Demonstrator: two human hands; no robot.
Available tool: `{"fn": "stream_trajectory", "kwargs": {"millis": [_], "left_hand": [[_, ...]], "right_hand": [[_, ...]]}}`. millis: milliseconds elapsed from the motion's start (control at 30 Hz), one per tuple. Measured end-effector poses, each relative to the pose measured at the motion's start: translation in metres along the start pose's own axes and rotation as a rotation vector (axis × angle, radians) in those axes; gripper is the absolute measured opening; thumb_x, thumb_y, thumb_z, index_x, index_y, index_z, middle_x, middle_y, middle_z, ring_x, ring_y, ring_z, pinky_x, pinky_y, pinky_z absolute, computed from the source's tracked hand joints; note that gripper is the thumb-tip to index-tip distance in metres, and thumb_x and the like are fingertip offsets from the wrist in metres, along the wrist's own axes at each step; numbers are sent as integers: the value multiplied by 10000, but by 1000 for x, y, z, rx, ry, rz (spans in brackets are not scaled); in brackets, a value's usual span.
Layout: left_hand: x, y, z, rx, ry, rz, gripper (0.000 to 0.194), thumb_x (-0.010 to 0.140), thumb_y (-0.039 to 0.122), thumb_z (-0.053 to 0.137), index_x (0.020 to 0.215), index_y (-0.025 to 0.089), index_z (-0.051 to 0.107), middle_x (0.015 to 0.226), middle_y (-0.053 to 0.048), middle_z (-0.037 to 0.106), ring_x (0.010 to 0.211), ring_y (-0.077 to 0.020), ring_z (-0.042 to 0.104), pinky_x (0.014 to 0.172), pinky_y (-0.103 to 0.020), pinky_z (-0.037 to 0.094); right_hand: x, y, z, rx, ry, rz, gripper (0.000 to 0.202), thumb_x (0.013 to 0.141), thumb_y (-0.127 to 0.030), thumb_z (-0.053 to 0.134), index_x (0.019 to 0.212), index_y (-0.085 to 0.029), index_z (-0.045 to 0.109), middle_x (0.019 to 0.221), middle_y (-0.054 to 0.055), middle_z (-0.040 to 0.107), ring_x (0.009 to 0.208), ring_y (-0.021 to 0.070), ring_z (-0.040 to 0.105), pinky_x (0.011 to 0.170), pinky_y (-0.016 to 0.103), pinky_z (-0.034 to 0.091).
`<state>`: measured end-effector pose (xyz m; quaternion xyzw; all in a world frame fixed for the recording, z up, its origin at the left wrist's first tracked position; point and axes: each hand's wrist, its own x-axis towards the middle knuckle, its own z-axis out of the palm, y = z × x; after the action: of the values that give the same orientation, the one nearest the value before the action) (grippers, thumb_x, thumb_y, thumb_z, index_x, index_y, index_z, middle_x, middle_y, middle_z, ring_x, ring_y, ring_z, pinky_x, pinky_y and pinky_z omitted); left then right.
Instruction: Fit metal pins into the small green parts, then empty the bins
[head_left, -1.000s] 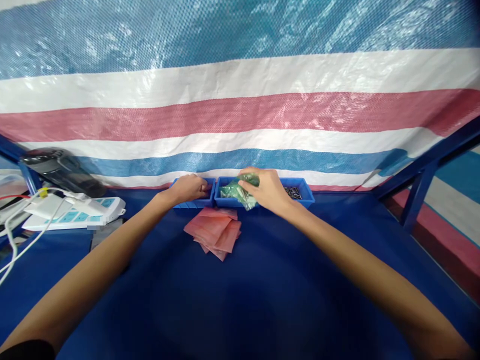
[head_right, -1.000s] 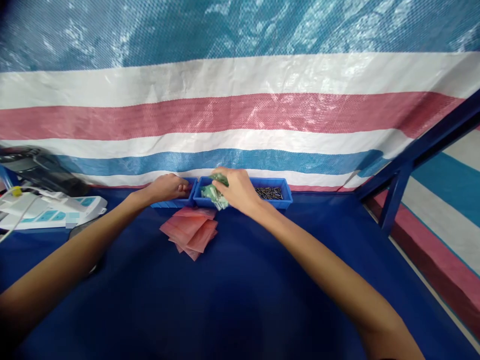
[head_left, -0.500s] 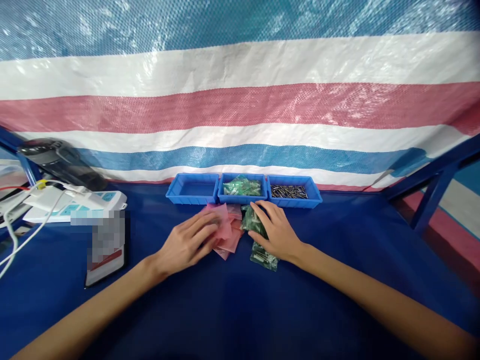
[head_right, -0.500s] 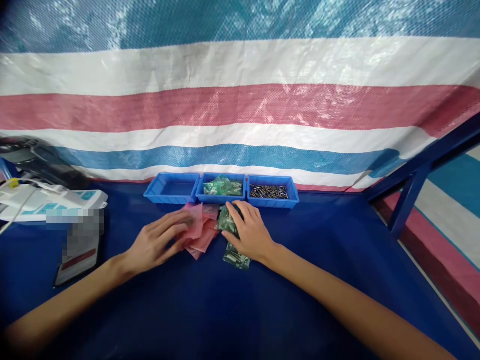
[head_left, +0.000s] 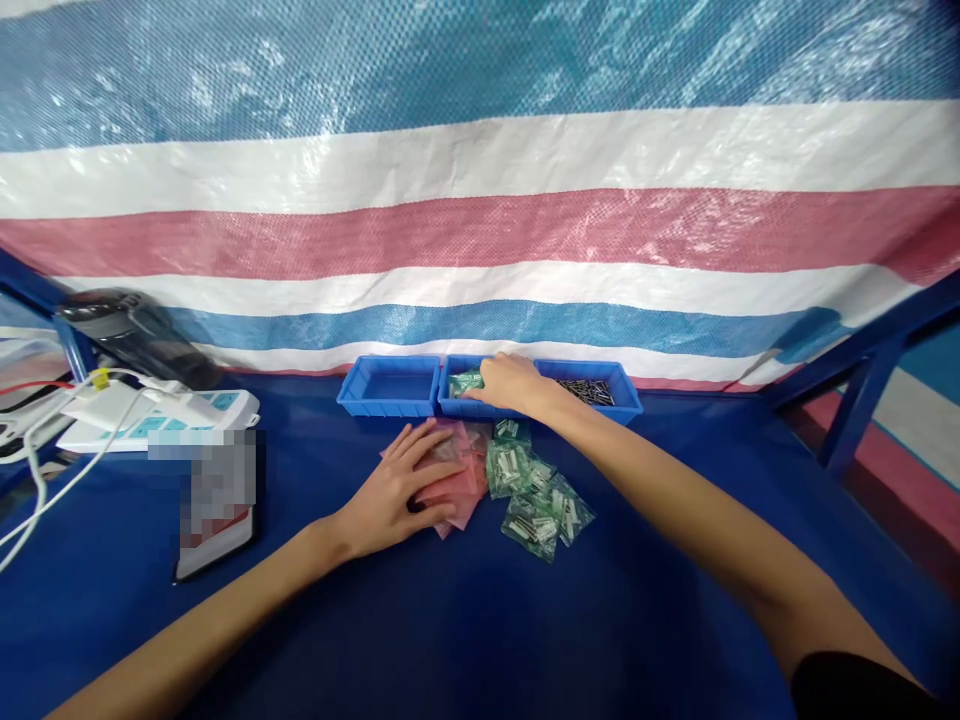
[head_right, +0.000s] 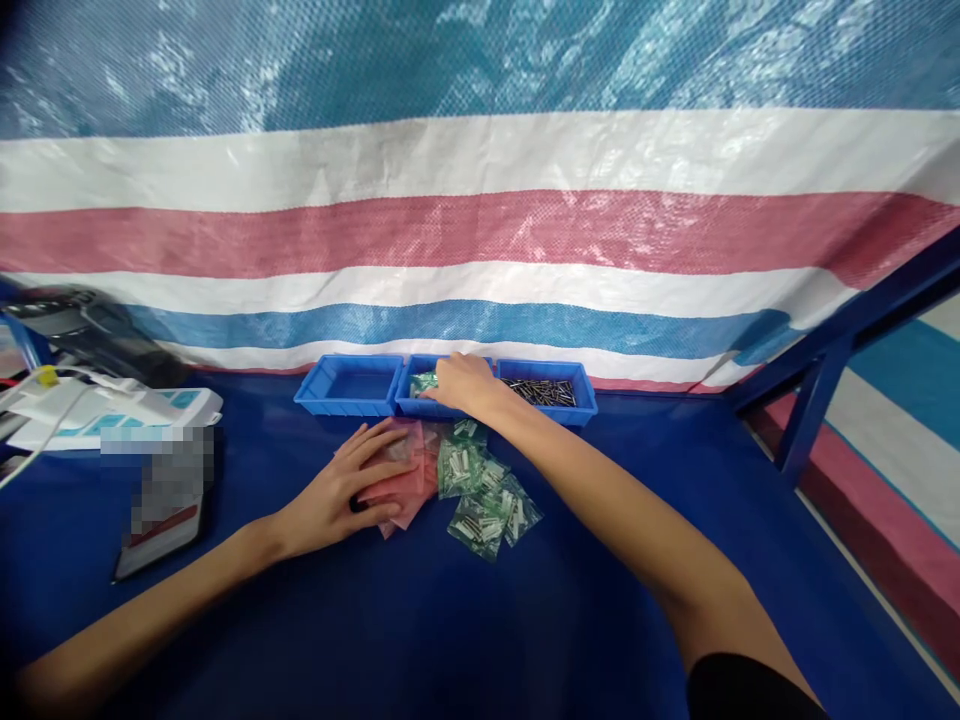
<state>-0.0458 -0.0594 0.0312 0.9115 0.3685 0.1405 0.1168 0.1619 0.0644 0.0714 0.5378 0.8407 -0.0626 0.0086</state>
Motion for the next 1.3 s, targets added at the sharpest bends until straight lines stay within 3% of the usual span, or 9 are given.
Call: {"fn": "stream_trajectory", "kwargs": {"millis": [133,367,567,733,867,967,1033,1133,1300], "left_hand": [[-4,3,7,65,-18,-55,550,860,484,542,1364,289,442,1532,-82,203,1401,-368,162,1091,-593,257],[-3,1,12,117,5,-7,586,850,487,553,1386,304,399,1511,-98,248,1389,-364,200,1068,-578,307],[1,6,4,122,16,18,635,854,524,527,1409,262,360,1491,-113,294,1371,-347,254,1095,-557,267],[7,4,-20,68,338,20,404,919,373,470,1286,202,477,1343,-127,482,1244,-276,446,1017,-457,383],[36,-6,-38,60,549,24,221,915,270,492,1090,174,586,1071,-77,641,1034,-203,586,924,-371,455],[73,-20,-43,102,371,73,227,927,259,456,1081,170,597,1046,-67,652,983,-179,607,886,-322,477],[101,-29,-43,188,114,86,259,911,244,481,1140,176,582,1110,-80,638,998,-195,607,883,-330,471],[137,-41,-43,220,-185,102,394,842,235,590,1232,199,544,1161,-89,631,1016,-216,601,832,-296,460],[167,-44,-40,220,-417,219,509,772,100,581,1256,254,549,1105,-62,662,910,-204,611,725,-253,423]], "right_hand": [[10,-2,-1,-22,-52,-23,472,729,-475,640,948,-64,718,959,232,688,884,332,650,695,384,506],[14,8,12,70,-27,-18,312,701,-307,658,912,-81,699,919,193,699,777,266,660,567,303,464],[14,20,16,182,150,-79,116,742,-209,635,805,-119,671,860,129,693,802,230,627,634,292,436],[-8,29,-17,241,265,-92,61,767,-194,641,739,-141,648,741,63,663,717,191,593,633,285,400],[-49,27,-27,279,263,-191,14,754,-164,634,754,-157,622,730,29,656,685,170,583,611,267,378],[-81,23,-12,217,186,-214,70,773,-128,575,819,-163,615,744,42,660,690,184,594,589,270,367],[-99,21,2,121,156,-197,226,736,-58,548,934,-149,608,842,77,669,724,202,609,593,279,375],[-117,22,15,87,143,-206,353,766,-161,584,1119,-157,569,1006,112,647,782,232,624,587,294,408],[-138,32,16,208,264,-174,406,829,-329,573,1212,-201,538,1091,106,628,874,246,631,686,351,487]]}}
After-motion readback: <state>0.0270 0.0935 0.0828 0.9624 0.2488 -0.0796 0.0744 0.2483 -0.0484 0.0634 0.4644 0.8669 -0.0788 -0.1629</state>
